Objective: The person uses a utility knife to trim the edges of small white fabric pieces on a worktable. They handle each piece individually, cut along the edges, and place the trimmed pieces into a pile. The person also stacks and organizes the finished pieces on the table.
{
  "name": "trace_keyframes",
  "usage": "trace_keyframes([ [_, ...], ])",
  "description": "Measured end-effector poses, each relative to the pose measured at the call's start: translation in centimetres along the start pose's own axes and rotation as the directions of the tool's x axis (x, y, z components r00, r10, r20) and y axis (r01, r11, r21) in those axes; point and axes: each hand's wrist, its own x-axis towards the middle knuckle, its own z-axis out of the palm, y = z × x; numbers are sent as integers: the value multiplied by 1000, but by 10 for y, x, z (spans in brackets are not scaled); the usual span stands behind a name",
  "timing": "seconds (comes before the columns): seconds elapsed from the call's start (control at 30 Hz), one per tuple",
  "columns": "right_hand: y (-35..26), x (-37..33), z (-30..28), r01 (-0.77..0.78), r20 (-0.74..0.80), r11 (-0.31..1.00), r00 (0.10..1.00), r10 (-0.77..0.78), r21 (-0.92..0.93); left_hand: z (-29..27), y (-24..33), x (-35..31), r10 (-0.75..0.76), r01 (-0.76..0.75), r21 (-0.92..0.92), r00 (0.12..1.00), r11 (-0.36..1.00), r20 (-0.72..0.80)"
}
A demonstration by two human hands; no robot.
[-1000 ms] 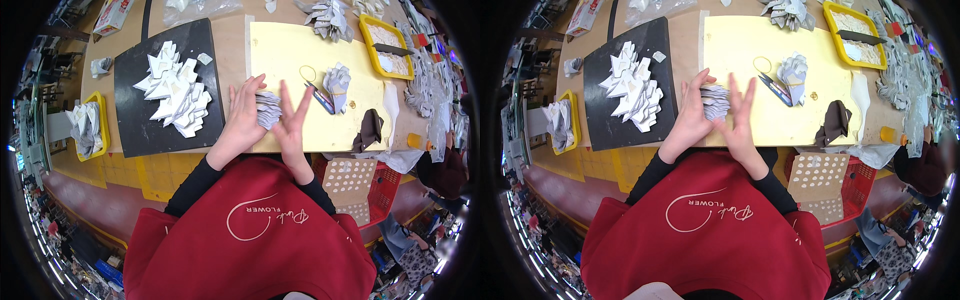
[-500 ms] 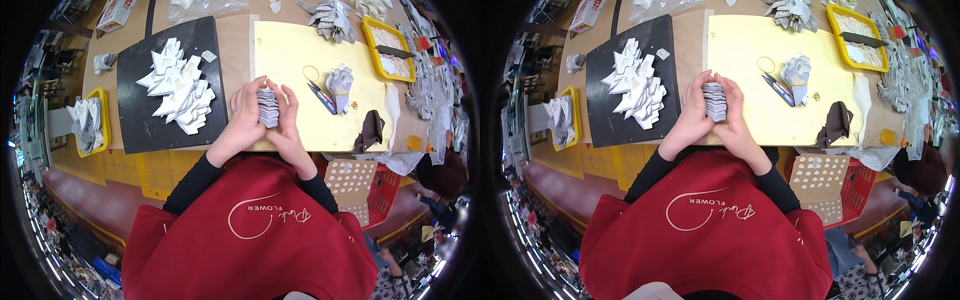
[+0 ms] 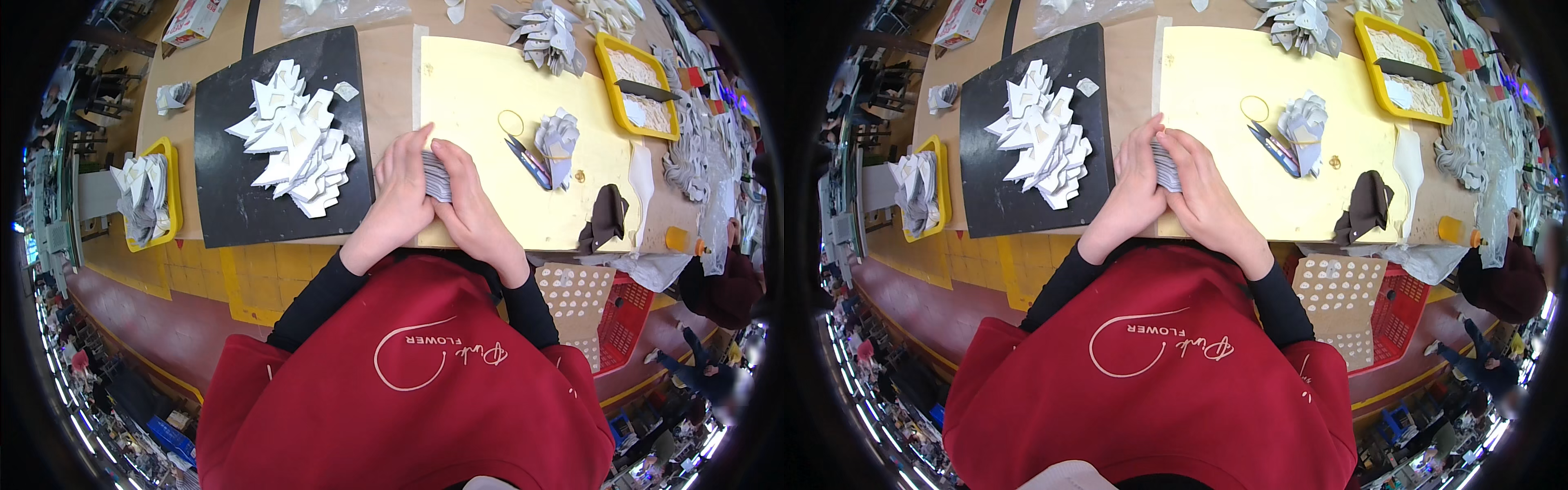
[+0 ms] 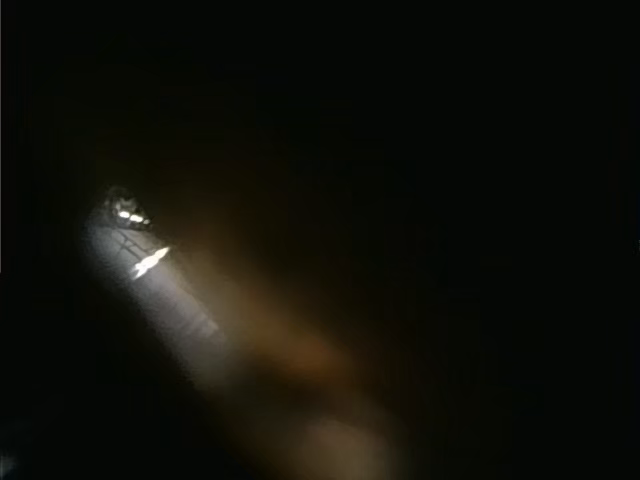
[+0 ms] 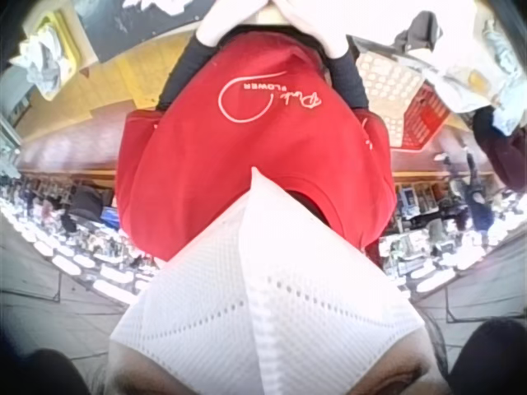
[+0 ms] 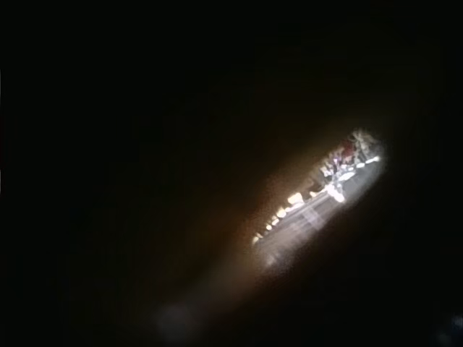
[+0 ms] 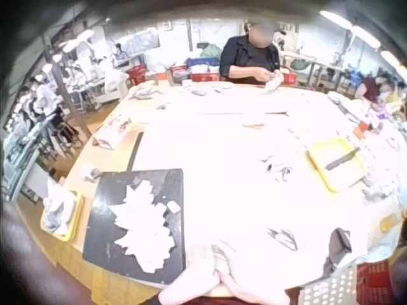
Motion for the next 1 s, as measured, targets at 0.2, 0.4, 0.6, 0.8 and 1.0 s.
trace_keyframes([
  [0.2, 1, 1, 3, -9, -10, 994, 1000, 8, -107, -8, -5, 1, -32, 21, 114, 995, 993, 94],
  [0.4, -13, -3, -17, -293, 85, 341, 855, 512, 893, -52, 18, -4, -174, 273, -641, 961, 718, 213],
  [0.6, -47, -3, -4, -234, 286, -164, 811, 511, 958, -36, 22, -7, -48, 297, -833, 949, 467, 312],
  [0.8, -61, -8, 0, -255, 341, -240, 822, 455, 937, -40, 25, -4, 23, 172, -839, 976, 516, 215],
  [1.0, -74, -6, 9, -286, 236, 4, 797, 556, 958, -40, 25, -15, -106, 154, -831, 988, 535, 115],
])
